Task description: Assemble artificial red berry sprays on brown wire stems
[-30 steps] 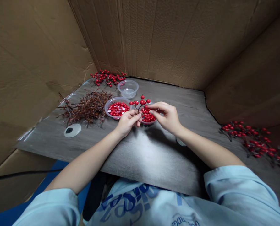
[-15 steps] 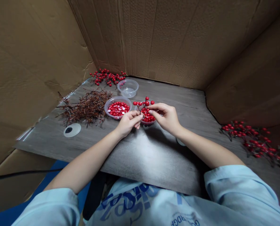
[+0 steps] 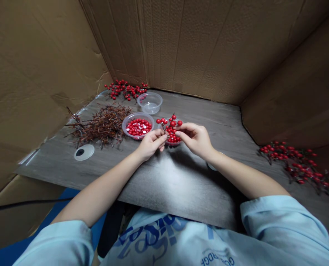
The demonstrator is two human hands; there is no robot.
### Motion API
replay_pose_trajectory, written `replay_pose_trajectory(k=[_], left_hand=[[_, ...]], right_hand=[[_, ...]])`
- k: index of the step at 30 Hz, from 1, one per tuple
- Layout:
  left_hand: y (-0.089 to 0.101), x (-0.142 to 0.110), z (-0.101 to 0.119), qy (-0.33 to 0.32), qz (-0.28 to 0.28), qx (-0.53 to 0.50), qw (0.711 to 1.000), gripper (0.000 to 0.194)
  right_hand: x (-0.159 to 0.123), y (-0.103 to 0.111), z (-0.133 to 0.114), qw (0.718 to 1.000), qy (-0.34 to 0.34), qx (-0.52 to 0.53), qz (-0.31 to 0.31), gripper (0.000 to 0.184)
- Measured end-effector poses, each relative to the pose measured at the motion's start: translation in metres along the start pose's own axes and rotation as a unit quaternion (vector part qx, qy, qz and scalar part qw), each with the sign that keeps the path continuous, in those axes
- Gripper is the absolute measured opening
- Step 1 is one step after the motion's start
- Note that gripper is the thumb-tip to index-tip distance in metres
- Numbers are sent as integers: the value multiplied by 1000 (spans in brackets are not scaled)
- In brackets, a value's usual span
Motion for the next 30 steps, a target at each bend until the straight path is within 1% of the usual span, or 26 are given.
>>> replay_pose_trajectory(k=[3, 7, 11, 13, 17, 20, 25, 30], left_hand=[[1, 0, -1, -2, 0, 5, 1000, 31], [2, 1, -2, -5, -1, 12, 1000, 30], [3, 1, -3, -4, -8, 17, 1000, 30], [3, 1, -3, -1, -11, 17, 1000, 30], [2, 1, -1, 3, -2, 6, 1000, 29], [0, 1, 0, 1, 4, -1, 1000, 28], [0, 1, 1, -3, 7, -8, 1000, 27], [0, 1, -1, -2, -12, 17, 1000, 27]], right_hand=[[-2, 0, -2, 999, 25, -30, 15, 9], [-5, -1, -3, 998, 45, -43, 19, 9], [-6, -1, -3, 996, 59, -51, 38, 8], [-7, -2, -1, 997, 55, -35, 41, 7], [-8, -4, 2, 999, 20, 24, 28, 7], [-9, -4, 4, 999, 3, 48, 22, 8], [-13, -4, 5, 998, 5, 58, 26, 11], [-17, -3, 4, 998, 20, 39, 40, 12]])
Point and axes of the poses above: each hand's wrist, its own x-axis towards the middle knuckle, its own y-axis out of the back of the hand, z = x × y, the point moved 2 cm from there along x, towards the middle knuckle, and after that the axes turned 2 degrees about -y, right-handed, at the moved point
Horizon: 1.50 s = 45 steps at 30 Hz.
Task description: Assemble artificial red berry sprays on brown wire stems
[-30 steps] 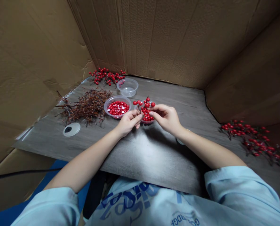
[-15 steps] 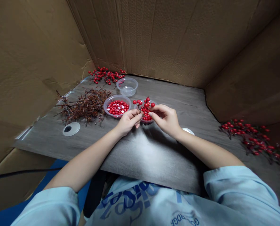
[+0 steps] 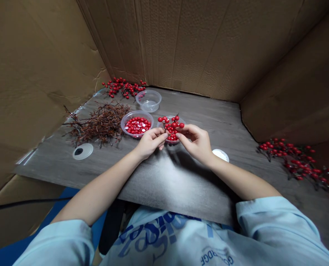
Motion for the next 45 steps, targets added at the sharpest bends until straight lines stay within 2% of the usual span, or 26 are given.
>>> replay_pose_trajectory(k=[16, 22, 27, 33, 40, 45], left_hand=[[-1, 0, -3, 8, 10, 13, 1000, 30], [-3, -2, 0, 5, 1, 6, 1000, 29], [-3, -4, 3, 3, 8, -4, 1000, 26], [-3, -4, 4, 13, 11, 26, 1000, 28], [-3, -3, 6, -6, 38, 39, 999, 27], [-4, -4, 6, -10, 33, 34, 999, 28]], right_hand=[[-5, -1, -2, 998, 38, -44, 8, 12], [-4, -1, -2, 999, 17, -39, 8, 9], [-3, -1, 0, 1000, -12, 20, 9, 13], [-3, -2, 2, 998, -42, 41, 9, 14], [-4, -1, 5, 999, -25, 38, 18, 14], [-4, -1, 6, 999, -8, 32, 12, 11]])
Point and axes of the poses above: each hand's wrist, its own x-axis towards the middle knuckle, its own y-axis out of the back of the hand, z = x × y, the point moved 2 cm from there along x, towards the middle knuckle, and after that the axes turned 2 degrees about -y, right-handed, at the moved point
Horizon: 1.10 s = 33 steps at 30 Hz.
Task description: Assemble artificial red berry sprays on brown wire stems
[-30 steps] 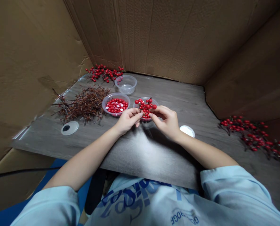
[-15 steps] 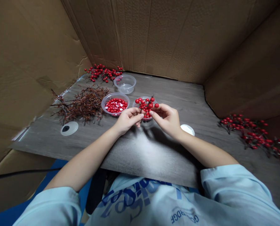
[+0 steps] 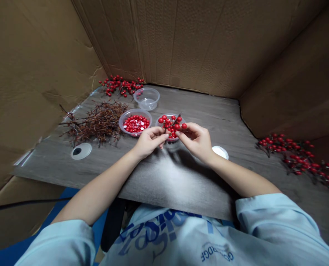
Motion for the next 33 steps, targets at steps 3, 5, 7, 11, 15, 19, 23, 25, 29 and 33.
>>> replay_pose_trajectory(k=[3, 5, 7, 11, 15, 19, 23, 25, 29, 33], left_hand=[[0, 0, 0, -1, -11, 4, 1000, 28], [0, -1, 1, 1, -16, 8, 1000, 28], [-1, -1, 1, 2, -17, 11, 1000, 29], [-1, -1, 1, 0, -15, 10, 1000, 30], [0, -1, -1, -1, -10, 5, 1000, 30], [1, 0, -3, -5, -4, -4, 1000, 29], [1, 0, -3, -4, -7, -3, 1000, 29], [1, 0, -2, 0, -10, 3, 1000, 29], [1, 1, -1, 1, -8, 4, 1000, 31], [1, 1, -1, -5, -10, 3, 1000, 29]], right_hand=[[0, 0, -2, 1000, 7, -21, 0, 11], [0, 1, -3, 999, 5, -32, 0, 11], [0, 0, -4, 999, 5, -35, 0, 10], [0, 0, -4, 999, 8, -37, 1, 10], [0, 0, -4, 999, 8, -38, -3, 11], [-2, 0, -6, 999, 17, -49, -7, 12], [-3, -1, -5, 999, 19, -44, 3, 13], [-3, -1, -4, 999, 16, -47, 4, 13], [-4, -2, -2, 999, 7, -43, -4, 14], [-5, -3, -2, 999, 3, -40, -2, 15]])
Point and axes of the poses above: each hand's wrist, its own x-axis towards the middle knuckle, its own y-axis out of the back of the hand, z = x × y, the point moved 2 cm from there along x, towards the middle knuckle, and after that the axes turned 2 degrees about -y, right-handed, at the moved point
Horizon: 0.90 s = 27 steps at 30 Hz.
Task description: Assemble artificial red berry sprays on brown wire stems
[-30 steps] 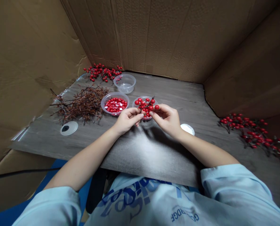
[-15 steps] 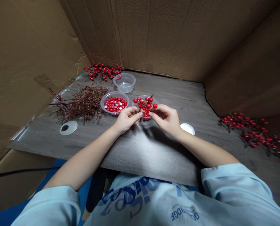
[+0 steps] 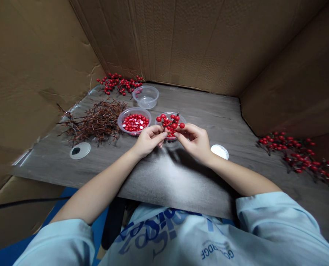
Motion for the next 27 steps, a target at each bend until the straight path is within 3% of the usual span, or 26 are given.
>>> replay_pose_trajectory(k=[15, 27], left_hand=[[-3, -1, 0, 4, -12, 26, 1000, 31], [-2, 0, -1, -14, -1, 3, 1000, 29]], right_hand=[[2, 2, -6, 999, 14, -31, 1, 6], [10, 4, -10, 998, 42, -53, -13, 10]])
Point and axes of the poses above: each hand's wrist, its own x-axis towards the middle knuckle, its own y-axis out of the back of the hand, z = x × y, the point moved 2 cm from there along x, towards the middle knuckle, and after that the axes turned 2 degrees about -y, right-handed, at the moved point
